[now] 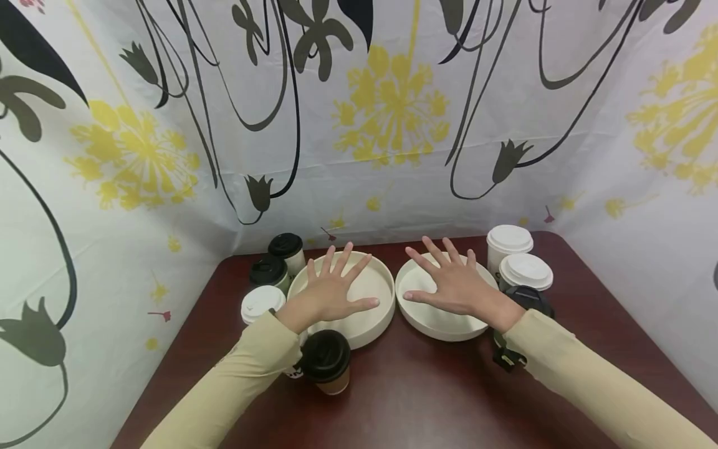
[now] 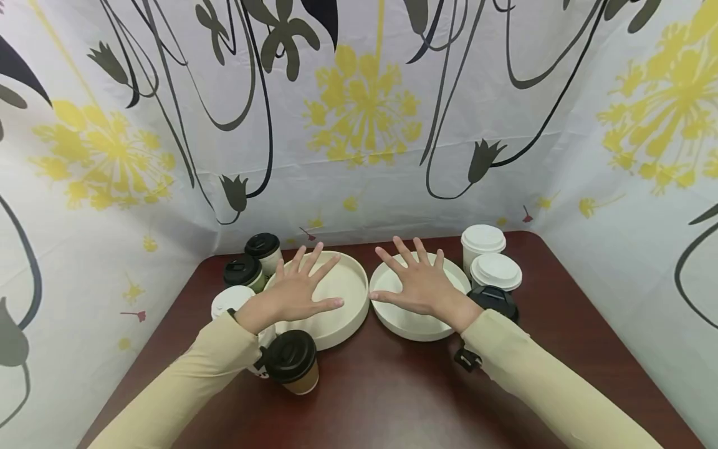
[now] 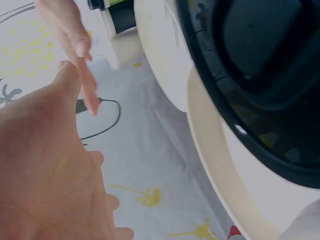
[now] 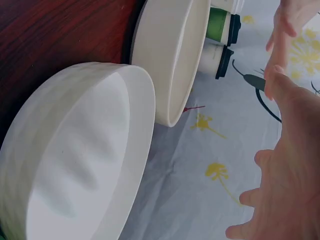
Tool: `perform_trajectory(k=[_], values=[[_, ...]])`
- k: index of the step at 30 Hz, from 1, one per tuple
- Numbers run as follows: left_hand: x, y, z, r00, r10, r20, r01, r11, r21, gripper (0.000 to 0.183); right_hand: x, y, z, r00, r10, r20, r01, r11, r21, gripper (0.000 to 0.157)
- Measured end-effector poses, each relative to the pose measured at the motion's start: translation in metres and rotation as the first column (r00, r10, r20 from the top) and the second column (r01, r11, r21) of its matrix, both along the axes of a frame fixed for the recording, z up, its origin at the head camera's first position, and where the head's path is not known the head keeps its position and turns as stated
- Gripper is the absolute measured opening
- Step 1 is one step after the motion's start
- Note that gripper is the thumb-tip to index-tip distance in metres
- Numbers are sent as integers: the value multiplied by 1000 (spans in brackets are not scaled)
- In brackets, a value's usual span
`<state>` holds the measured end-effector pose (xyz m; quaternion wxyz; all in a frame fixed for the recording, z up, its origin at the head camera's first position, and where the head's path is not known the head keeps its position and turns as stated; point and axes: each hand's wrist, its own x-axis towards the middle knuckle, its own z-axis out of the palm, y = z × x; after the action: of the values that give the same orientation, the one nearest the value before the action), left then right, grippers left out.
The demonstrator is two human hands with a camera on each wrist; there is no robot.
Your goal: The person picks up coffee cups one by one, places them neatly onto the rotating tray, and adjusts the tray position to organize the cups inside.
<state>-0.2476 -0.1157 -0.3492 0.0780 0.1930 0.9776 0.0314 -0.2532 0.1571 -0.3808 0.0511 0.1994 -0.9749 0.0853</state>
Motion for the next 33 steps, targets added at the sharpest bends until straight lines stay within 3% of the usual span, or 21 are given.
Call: perform_trajectory(k=[6,11,17,24,33], values=[[17,-7,7,999,-31,13,31,1000,-6,89,3,-5,-3,998,69,-15,-69,998,1,88],[38,-16,11,994,-108,-30,108,994,-2,89,6,-9,-5,989,149,-26,-148,989,24,88],[61,-30,9,965,-238,-109,242,970,20,95,7,-15,-15,966,257,-33,-257,966,27,87],[88,-42,6,936,-301,-182,311,950,34,95,14,-23,-25,943,329,-50,-329,944,14,86],[97,-47,4,928,-329,-176,330,944,-24,81,17,-30,-37,922,376,-96,-377,926,10,85]])
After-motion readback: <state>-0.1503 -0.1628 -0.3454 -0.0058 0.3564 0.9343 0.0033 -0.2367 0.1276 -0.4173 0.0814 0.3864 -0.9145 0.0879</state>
